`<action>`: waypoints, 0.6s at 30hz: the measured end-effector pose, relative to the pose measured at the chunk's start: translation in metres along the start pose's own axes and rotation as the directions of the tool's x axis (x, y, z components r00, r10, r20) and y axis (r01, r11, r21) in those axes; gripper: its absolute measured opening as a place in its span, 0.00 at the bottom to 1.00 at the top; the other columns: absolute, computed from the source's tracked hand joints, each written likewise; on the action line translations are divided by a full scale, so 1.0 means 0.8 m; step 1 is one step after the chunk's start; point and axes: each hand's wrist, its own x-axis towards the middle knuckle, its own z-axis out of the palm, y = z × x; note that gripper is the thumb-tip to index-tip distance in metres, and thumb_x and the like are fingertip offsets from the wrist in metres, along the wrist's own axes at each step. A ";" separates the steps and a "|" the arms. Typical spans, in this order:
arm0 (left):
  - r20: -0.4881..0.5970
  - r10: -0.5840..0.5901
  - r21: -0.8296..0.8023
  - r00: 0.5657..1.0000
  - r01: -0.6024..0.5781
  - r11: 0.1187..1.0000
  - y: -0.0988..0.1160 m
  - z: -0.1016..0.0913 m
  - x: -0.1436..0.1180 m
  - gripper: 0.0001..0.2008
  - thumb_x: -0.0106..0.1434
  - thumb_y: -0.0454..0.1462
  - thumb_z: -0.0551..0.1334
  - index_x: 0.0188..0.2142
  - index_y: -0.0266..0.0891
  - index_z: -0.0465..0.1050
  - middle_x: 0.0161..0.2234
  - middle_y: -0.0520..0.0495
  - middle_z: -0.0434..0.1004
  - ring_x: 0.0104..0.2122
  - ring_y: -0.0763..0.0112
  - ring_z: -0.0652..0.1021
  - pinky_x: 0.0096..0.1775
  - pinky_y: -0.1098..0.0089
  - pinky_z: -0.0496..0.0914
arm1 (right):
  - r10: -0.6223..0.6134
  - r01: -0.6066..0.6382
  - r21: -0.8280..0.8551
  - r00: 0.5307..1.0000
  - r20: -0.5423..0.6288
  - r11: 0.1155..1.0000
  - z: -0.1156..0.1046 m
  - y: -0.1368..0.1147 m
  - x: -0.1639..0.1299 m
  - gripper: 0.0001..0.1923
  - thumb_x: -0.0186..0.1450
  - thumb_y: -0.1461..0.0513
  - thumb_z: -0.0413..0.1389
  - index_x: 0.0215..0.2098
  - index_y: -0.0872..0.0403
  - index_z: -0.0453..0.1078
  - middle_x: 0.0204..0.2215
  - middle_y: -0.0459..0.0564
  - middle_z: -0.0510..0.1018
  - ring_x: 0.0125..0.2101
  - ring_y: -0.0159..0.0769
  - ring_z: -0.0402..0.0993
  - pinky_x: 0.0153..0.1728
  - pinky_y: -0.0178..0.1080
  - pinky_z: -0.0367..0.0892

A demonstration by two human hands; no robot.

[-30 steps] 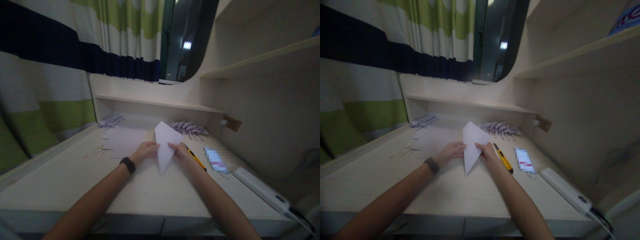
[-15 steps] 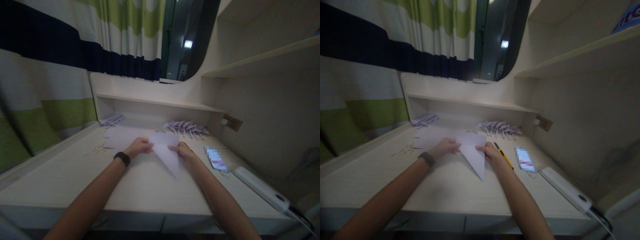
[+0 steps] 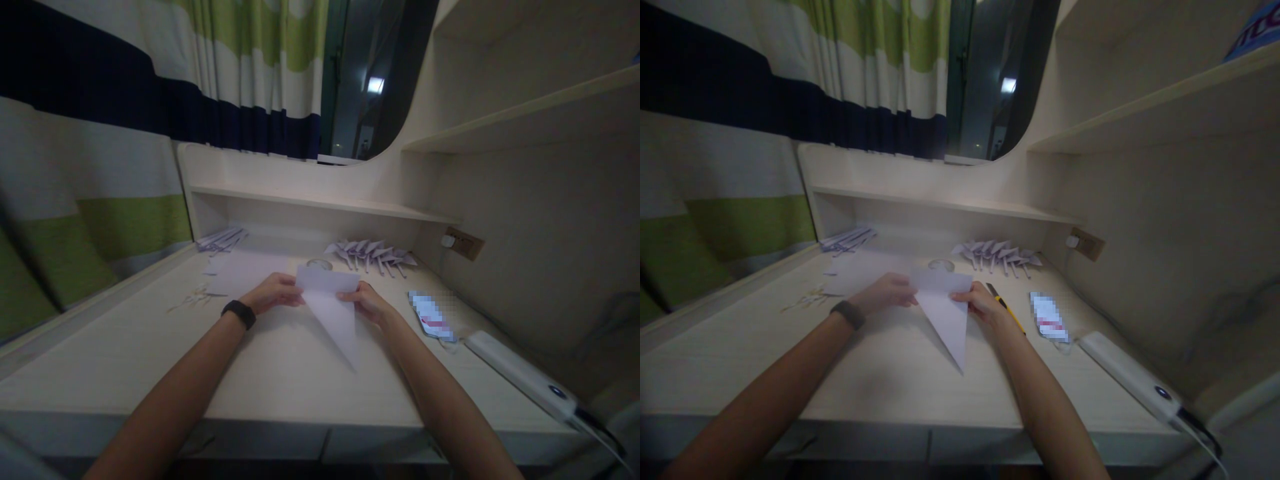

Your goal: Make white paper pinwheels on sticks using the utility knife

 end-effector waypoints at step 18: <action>-0.009 0.001 -0.096 1.000 -0.001 0.995 -0.005 0.000 0.004 0.13 0.52 0.36 0.69 0.38 0.33 0.78 0.36 0.38 0.79 0.32 0.66 0.78 0.37 0.68 0.71 | -0.018 0.017 0.036 1.000 0.021 0.999 0.007 -0.002 0.000 0.19 0.46 0.67 0.66 0.37 0.59 0.76 0.33 0.53 0.81 0.31 0.38 0.77 0.34 0.36 0.70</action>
